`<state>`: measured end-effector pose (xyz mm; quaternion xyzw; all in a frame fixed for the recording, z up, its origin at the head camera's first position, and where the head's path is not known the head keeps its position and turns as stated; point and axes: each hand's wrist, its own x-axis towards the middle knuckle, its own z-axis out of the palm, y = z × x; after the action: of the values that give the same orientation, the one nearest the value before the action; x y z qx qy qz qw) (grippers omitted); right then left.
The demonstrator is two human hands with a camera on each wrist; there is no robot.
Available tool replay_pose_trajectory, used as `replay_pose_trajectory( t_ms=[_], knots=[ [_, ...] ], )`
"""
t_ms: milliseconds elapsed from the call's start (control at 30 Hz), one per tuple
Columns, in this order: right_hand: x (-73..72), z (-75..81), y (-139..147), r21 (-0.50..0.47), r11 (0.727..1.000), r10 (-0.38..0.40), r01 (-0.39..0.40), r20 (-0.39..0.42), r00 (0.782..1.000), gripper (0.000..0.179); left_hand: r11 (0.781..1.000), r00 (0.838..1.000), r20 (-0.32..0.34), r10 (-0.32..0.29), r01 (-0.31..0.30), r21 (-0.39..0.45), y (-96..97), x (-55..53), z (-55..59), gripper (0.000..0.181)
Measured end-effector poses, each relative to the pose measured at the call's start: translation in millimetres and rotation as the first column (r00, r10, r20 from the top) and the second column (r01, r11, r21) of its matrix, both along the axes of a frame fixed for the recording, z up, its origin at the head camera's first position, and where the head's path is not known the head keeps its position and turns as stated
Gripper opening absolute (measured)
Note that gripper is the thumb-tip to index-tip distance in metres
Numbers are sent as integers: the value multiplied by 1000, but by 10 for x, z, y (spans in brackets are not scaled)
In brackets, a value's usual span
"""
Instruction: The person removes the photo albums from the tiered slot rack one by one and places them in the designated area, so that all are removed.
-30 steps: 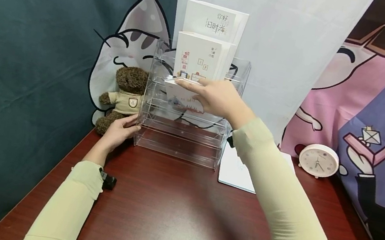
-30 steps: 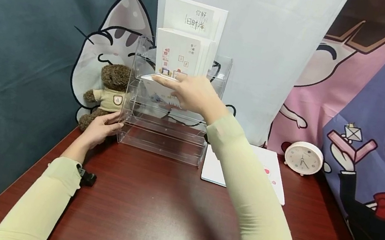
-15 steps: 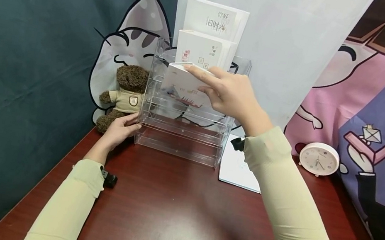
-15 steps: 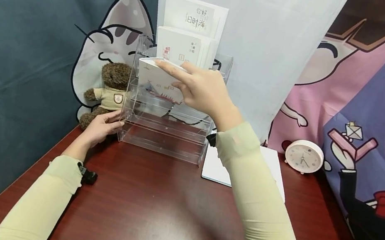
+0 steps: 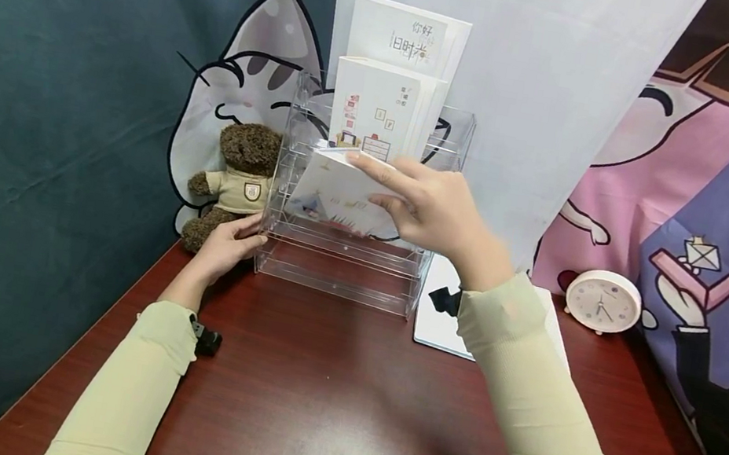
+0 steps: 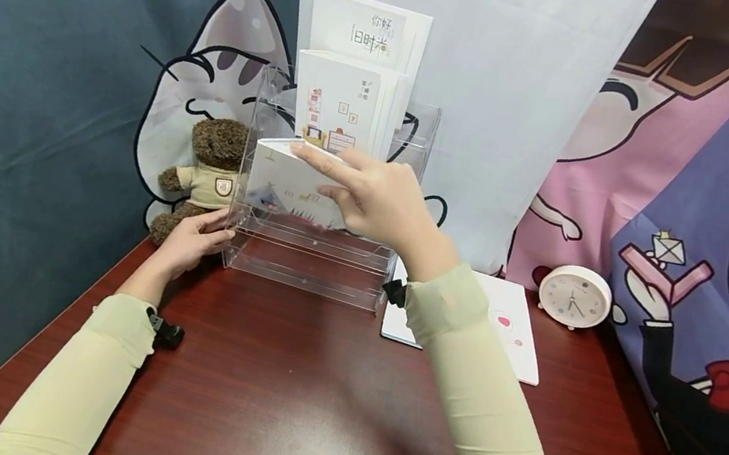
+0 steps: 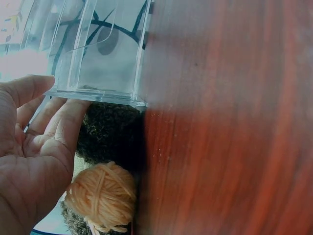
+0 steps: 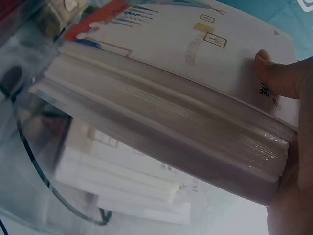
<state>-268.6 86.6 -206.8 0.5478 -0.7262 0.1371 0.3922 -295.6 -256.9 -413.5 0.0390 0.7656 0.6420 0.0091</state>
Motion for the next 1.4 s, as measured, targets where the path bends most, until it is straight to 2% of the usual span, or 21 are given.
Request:
replay_pose_trajectory(
  t_ms=[167, 400, 500, 567, 633, 667, 700, 833, 867, 933, 1100, 1200, 1233, 1300, 1400],
  knots=[
    [87, -171, -41, 0, 998, 67, -67, 84, 994, 46, 1000, 1000, -12, -6, 6, 1, -5, -6, -15, 61],
    [181, -425, -99, 51, 995, 76, -90, 219, 973, 50, 1000, 1000, -13, -1, 1, 7, -7, -6, -34, 62],
    [200, -535, -110, 71, 993, 70, -93, 274, 959, 51, 1000, 1000, -11, 2, -2, -6, -11, -4, -25, 62],
    [201, -610, -117, 86, 991, 72, -107, 339, 938, 52, 1000, 1000, -14, 4, -5, -24, -16, -6, -17, 62],
    [183, -706, -128, 102, 987, 65, -121, 430, 900, 53, 999, 1000, -16, 1, -2, -35, -24, -13, -16, 62],
    [167, -764, -135, 113, 985, 57, -128, 490, 870, 54, 999, 1000, -18, 0, -1, -42, -27, -17, -15, 62],
    [147, -829, -145, 124, 983, 46, -135, 545, 837, 54, 999, 1000, -17, 0, -1, -40, -28, -21, -17, 62],
    [69, -1104, -192, 162, 975, -19, -149, 738, 675, 55, 1000, 1000, -10, -5, 5, -18, -21, -32, -21, 62],
    [52, -1166, -201, 166, 975, -33, -151, 770, 637, 55, 1000, 1000, -7, -6, 5, -16, -15, -32, -18, 62],
    [14, -1275, -217, 168, 975, -55, -146, 817, 574, 54, 1000, 1000, -4, -8, 8, -10, -7, -32, -8, 62],
    [-86, -1475, -266, 172, 979, -106, -108, 886, 452, 51, 1000, 1000, 6, -7, 7, -6, -5, -34, 12, 62],
    [-133, -1572, -303, 175, 981, -130, -79, 908, 398, 49, 1000, 1000, 2, -5, 5, -7, -15, -40, -3, 62],
    [-150, -1606, -312, 179, 981, -137, -73, 911, 389, 48, 1000, 1000, 1, -4, 4, -8, -19, -41, -9, 62],
    [-193, -1693, -334, 206, 977, -167, -60, 908, 385, 47, 1000, 1000, 1, -3, 3, -16, -24, -36, -17, 62],
    [-258, -1836, -361, 276, 959, -229, -60, 885, 404, 48, 1000, 1000, 12, 4, -4, -30, -29, -30, -27, 62]
  ],
)
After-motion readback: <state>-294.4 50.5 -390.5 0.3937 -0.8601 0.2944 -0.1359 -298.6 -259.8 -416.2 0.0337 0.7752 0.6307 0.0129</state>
